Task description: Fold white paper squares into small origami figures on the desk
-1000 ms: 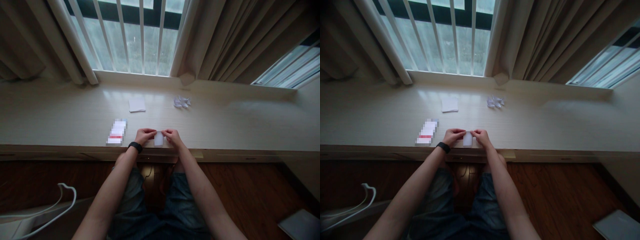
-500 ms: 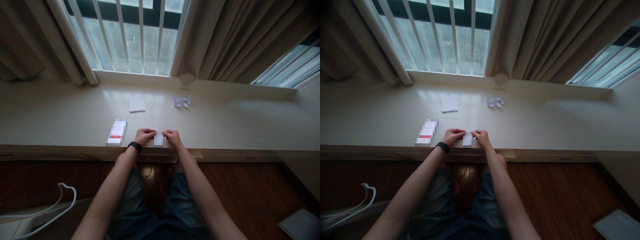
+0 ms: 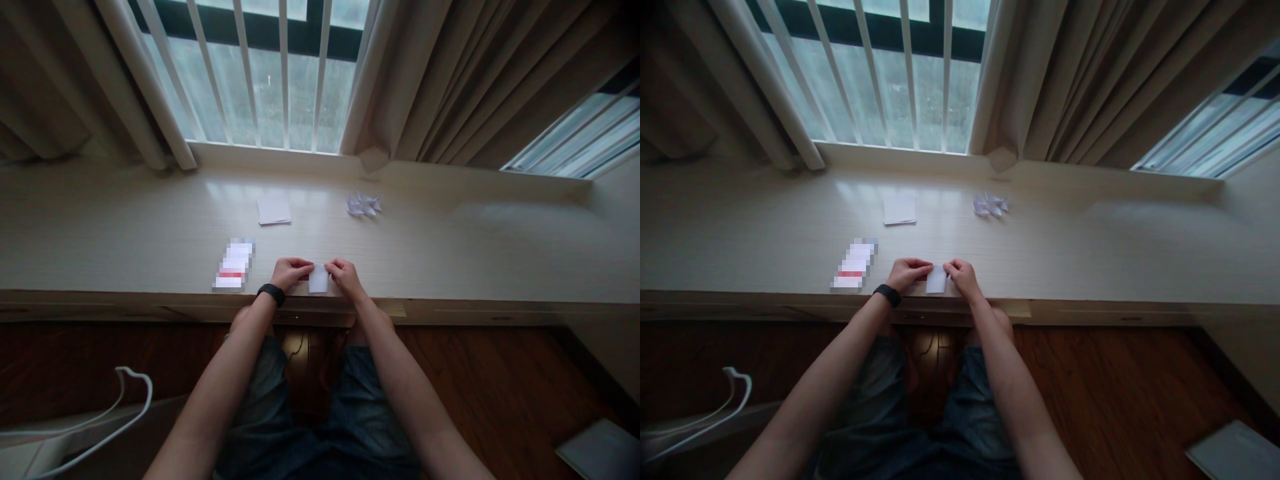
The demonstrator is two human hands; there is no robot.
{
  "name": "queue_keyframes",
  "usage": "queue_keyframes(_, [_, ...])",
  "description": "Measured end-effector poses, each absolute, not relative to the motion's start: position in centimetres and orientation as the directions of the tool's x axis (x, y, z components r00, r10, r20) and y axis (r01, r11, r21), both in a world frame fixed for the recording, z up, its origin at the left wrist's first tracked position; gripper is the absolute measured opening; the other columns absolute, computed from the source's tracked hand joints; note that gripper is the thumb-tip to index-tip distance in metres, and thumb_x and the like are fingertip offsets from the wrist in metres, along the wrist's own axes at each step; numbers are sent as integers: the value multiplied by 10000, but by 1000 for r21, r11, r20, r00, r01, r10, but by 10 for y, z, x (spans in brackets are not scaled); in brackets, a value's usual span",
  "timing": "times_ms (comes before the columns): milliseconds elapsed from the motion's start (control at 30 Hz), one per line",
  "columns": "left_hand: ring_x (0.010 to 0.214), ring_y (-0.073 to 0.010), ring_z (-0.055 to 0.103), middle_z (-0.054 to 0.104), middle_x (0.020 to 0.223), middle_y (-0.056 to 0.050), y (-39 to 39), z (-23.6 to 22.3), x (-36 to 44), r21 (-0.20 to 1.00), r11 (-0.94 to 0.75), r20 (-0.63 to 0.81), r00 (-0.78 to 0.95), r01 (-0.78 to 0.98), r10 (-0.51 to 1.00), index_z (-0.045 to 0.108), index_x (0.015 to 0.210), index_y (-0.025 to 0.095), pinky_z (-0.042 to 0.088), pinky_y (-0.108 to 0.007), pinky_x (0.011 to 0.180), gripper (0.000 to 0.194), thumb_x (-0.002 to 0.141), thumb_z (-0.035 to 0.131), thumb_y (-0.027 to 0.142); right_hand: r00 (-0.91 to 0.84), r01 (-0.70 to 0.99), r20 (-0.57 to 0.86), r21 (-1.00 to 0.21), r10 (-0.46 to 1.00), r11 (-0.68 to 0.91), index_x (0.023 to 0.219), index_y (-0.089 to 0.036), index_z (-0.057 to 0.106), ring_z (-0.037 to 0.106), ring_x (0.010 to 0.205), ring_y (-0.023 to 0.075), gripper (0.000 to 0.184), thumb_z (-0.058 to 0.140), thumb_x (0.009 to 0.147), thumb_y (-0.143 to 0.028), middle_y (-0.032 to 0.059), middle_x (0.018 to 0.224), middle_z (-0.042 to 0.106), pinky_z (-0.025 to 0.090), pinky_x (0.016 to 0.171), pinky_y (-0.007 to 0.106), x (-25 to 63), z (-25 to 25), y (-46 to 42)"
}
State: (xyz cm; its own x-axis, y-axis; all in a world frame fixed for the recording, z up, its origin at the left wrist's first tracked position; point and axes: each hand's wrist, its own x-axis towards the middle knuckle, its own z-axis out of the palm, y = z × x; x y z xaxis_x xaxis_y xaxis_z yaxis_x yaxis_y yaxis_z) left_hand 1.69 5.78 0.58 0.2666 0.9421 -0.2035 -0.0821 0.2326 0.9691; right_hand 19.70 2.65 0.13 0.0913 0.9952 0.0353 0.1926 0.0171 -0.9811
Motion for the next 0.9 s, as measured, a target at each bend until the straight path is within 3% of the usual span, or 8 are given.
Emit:
queue_keyframes(133, [680, -157, 648, 716, 771, -79, 58, 3, 19, 955, 234, -193, 218, -181, 957, 730, 794, 101, 565, -335, 723, 405, 518, 856, 370, 0, 191, -43, -981, 999, -43, 646, -170, 575, 353, 438, 92, 379, 587, 734, -538, -56, 465, 425, 278, 455, 235, 200, 4, 27])
queue_keyframes(367, [664, -150, 643, 707, 740, -72, 58, 5, 21, 939, 256, -212, 197, -232, 957, 726, 766, 97, 562, -327, 714, 396, 495, 869, 348, 4, 304, 53, -951, 999, 49, 584, -154, 574, 379, 508, 97, 389, 596, 747, -507, -27, 517, 467, 287, 489, 229, 201, 3, 27])
queue_keyframes(900, [713, -183, 671, 714, 778, -94, 57, 8, 23, 926, 230, -203, 117, -299, 972, 718, 780, 83, 566, -384, 791, 427, 481, 871, 346, -74, 387, 48, -919, 996, 74, 607, -131, 642, 406, 500, 100, 434, 590, 767, -532, -13, 510, 510, 300, 492, 230, 204, 2, 27])
